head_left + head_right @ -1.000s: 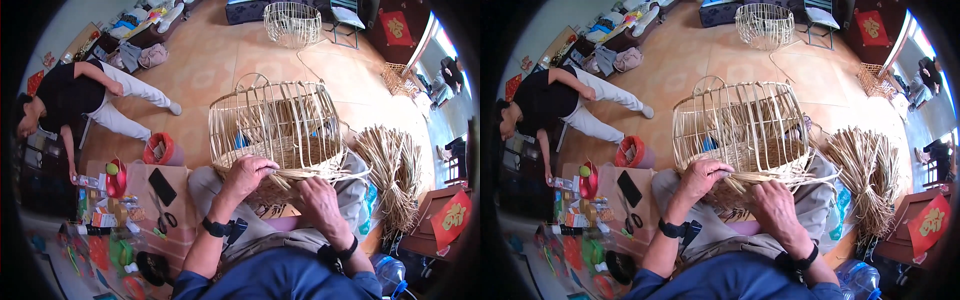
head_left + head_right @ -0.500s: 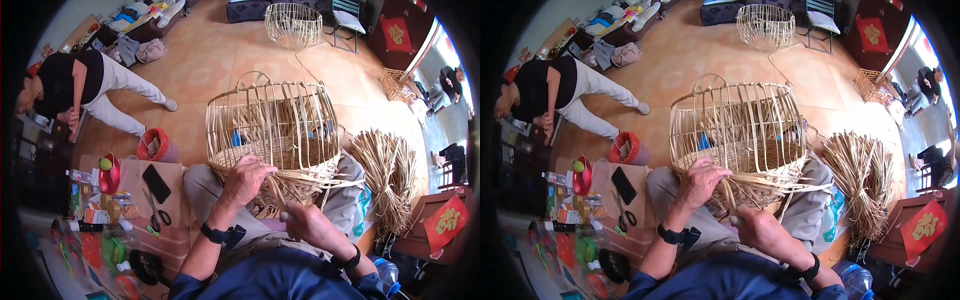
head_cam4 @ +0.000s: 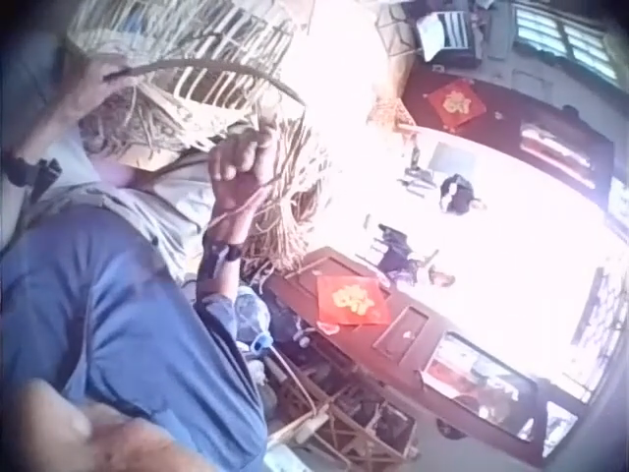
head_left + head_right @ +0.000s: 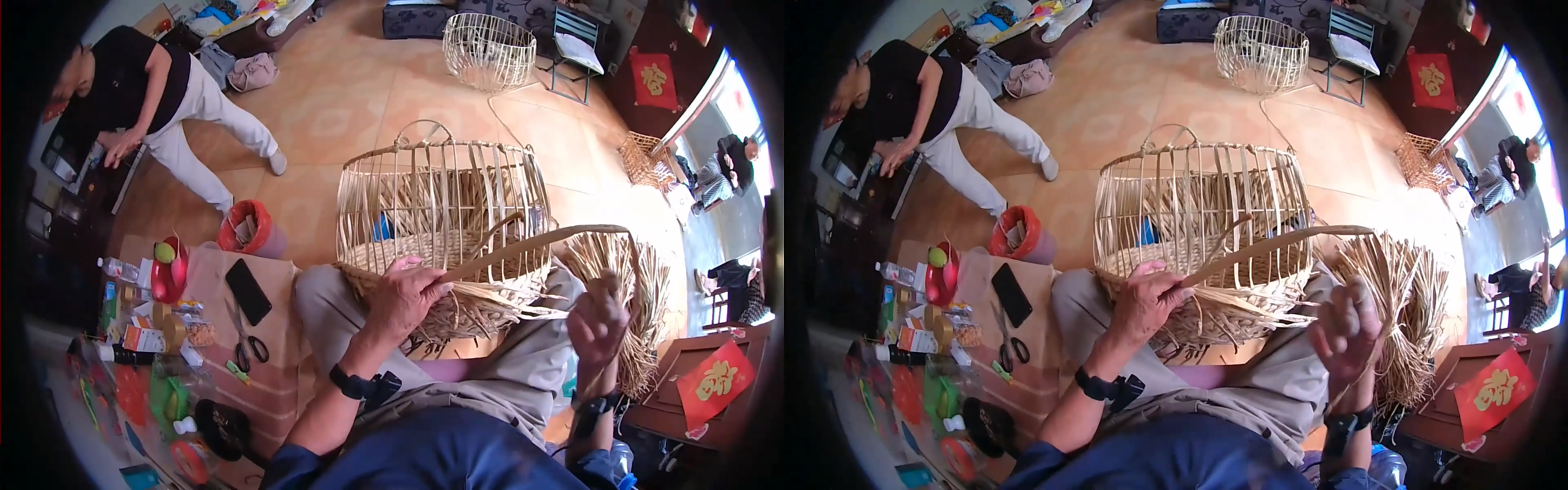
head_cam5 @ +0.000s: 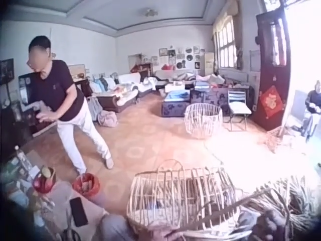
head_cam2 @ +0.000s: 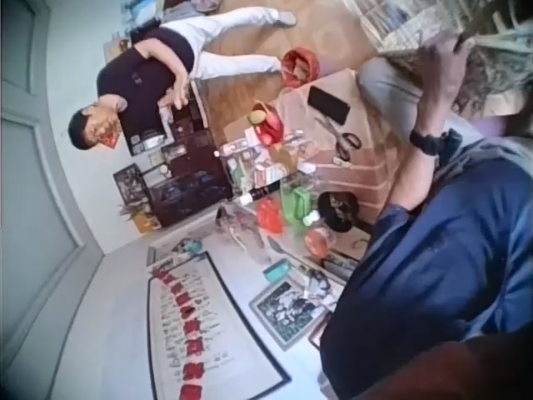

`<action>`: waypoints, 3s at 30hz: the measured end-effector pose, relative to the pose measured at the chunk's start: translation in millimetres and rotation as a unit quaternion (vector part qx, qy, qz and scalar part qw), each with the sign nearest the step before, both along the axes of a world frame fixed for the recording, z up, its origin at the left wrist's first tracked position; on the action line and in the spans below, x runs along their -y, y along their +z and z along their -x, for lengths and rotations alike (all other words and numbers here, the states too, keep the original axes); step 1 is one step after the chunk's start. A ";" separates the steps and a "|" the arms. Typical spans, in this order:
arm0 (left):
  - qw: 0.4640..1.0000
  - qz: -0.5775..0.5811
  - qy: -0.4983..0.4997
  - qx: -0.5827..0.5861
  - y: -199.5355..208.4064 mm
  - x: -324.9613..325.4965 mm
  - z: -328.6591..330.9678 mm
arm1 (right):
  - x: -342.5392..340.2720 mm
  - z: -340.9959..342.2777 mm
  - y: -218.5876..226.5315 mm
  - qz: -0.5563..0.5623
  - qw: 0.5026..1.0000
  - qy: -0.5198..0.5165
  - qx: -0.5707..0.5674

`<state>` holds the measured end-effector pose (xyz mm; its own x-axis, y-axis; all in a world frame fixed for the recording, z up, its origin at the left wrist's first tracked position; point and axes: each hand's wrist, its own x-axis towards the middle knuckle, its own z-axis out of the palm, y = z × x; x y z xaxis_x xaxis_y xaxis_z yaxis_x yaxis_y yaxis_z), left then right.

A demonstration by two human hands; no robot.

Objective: Weaving a large bamboo or wicker basket using thin strips of material.

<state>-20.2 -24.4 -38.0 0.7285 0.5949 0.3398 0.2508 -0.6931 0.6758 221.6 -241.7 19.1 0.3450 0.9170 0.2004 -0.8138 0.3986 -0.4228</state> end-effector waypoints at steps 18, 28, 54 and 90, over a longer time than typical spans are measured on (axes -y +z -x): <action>0.976 -0.141 -0.019 -0.164 12.4 30.2 -14.8 | -168.3 34.7 -12.9 0.266 0.861 -0.021 0.433; 0.974 -0.173 -0.029 -0.143 6.6 26.2 -14.9 | -158.8 56.0 -10.1 0.202 0.608 -0.209 0.739; 0.983 -0.008 -0.168 -0.068 7.9 -16.9 -5.6 | -51.3 55.4 -47.4 0.321 0.785 -0.031 0.530; 0.987 0.034 -0.079 -0.137 47.4 23.6 -14.4 | 1.6 34.5 42.6 0.378 0.837 0.178 0.354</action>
